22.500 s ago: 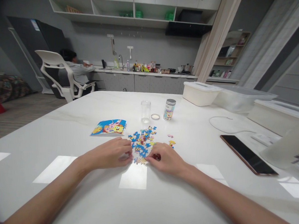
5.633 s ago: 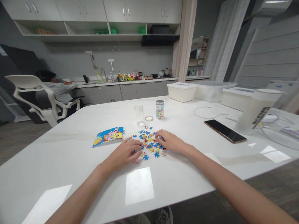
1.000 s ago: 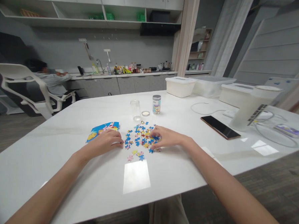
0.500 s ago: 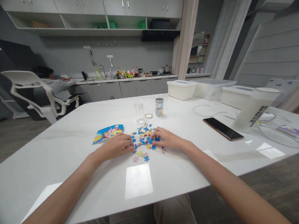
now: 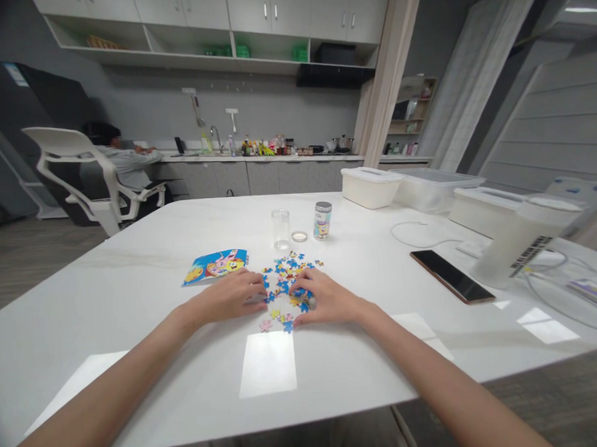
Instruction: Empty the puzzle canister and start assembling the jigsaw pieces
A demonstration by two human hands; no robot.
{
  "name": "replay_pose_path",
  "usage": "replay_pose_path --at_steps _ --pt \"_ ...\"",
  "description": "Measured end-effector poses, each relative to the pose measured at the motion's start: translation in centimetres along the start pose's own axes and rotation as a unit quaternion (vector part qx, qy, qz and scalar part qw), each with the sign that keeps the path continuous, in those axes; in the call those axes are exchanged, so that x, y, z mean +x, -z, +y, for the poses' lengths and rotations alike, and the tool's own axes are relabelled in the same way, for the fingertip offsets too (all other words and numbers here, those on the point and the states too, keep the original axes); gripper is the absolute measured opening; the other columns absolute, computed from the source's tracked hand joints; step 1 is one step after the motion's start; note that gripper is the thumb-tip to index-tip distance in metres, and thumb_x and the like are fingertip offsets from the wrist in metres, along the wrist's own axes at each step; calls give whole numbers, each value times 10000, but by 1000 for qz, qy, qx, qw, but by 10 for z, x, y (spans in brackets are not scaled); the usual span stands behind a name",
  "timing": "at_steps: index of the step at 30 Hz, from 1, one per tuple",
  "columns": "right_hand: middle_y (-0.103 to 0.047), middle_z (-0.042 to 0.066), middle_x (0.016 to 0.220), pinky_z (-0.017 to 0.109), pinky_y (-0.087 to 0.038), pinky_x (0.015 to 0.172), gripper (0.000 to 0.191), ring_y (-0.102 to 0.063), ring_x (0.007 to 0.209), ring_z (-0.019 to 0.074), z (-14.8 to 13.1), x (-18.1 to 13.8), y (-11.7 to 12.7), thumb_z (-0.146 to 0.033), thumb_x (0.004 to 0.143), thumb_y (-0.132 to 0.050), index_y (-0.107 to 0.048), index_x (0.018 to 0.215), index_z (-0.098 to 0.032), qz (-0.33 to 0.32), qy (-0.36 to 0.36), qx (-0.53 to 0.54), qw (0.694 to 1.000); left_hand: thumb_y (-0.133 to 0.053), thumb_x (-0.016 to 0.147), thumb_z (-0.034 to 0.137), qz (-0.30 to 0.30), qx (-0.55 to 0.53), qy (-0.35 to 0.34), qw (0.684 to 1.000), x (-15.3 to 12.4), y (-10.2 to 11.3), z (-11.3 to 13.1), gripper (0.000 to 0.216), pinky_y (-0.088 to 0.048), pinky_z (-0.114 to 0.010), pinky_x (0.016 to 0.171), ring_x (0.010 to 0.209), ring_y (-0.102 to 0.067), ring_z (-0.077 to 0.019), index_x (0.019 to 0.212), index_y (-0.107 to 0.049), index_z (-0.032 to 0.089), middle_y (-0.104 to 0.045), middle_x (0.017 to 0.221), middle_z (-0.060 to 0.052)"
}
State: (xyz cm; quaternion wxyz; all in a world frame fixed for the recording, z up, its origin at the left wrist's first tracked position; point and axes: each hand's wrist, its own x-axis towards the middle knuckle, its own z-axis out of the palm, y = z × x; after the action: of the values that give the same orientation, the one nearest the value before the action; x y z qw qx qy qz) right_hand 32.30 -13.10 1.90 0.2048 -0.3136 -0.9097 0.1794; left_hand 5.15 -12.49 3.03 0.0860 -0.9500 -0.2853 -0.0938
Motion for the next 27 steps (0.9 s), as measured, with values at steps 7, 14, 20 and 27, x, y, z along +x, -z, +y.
replay_pose_path --at_steps 7,14,20,27 --pt "-536 86 1120 416 -445 945 464 -517 1055 236 -7 5 -13 -464 734 -756 -613 1105 -225 18 22 -9 1000 -543 929 311 5 0 -21 1000 0 5 9 163 -394 -309 768 755 -581 -150 870 -621 181 -639 847 -19" --pt "-553 85 1083 393 -453 930 271 -526 1041 223 -1 9 -11 -370 841 -671 -619 1062 -223 20 19 3 1000 -605 850 556 9 -63 -27 998 -3 11 13 363 -394 -317 792 790 -576 -169 870 -607 193 -636 874 -23" --pt "-530 81 1103 383 -452 944 361 -523 1056 219 5 8 0 -422 784 -726 -626 1060 -211 -4 39 10 999 -578 914 364 -3 -46 -8 999 -3 5 7 179 -380 -300 763 794 -572 -163 904 -626 192 -635 877 -30" --pt "-539 73 1084 384 -446 961 257 -532 1067 211 7 8 0 -405 792 -723 -661 948 -210 -11 39 34 999 -625 832 563 -7 -75 -29 997 -3 9 14 382 -372 -318 807 798 -566 -168 879 -604 185 -625 872 -24"
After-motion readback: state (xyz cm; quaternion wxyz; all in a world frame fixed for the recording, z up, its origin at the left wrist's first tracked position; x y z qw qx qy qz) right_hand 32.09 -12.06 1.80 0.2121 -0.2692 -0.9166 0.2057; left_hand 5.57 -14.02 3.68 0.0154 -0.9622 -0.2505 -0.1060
